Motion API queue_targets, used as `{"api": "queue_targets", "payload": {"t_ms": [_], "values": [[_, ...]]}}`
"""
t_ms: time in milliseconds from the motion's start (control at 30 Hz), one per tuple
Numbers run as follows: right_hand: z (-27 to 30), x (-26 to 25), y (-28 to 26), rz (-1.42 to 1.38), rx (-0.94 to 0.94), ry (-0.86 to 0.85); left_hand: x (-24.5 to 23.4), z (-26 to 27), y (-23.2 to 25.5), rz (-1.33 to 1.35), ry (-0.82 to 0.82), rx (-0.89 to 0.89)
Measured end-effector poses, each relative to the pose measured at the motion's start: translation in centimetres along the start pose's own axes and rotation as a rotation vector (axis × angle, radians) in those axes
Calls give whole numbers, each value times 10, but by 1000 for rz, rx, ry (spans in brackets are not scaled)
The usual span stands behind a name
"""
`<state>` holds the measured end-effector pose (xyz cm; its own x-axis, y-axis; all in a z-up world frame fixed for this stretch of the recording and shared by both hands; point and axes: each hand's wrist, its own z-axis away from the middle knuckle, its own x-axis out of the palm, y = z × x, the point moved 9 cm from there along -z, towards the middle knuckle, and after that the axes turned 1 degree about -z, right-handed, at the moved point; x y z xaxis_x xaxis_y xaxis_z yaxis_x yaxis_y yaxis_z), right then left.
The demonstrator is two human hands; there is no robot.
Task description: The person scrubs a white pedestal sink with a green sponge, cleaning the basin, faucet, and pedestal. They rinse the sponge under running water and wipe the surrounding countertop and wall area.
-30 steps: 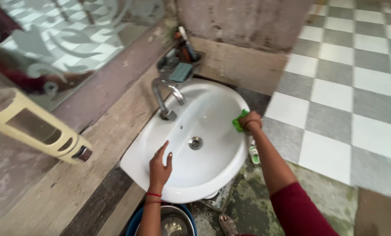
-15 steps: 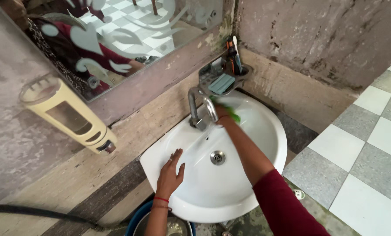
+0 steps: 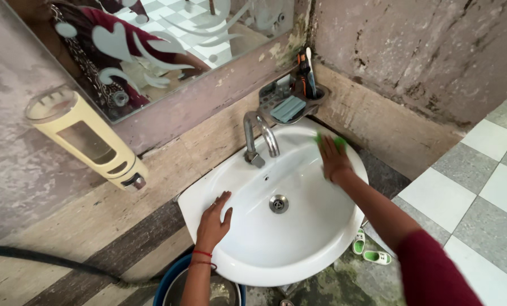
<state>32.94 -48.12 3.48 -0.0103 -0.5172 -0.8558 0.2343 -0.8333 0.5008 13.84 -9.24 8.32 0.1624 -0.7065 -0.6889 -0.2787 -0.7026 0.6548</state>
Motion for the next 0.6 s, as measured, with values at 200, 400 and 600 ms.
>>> {"api": "queue_targets", "payload": {"t_ms": [200, 400, 600], "values": [[133, 10, -101, -628, -478, -593, 5, -11, 4, 83, -73, 106], [145, -3, -125, -262, -427, -477, 39, -43, 16, -54, -161, 226], [126, 28, -107, -189, -152, -385, 70, -68, 23, -190, -186, 181]]}}
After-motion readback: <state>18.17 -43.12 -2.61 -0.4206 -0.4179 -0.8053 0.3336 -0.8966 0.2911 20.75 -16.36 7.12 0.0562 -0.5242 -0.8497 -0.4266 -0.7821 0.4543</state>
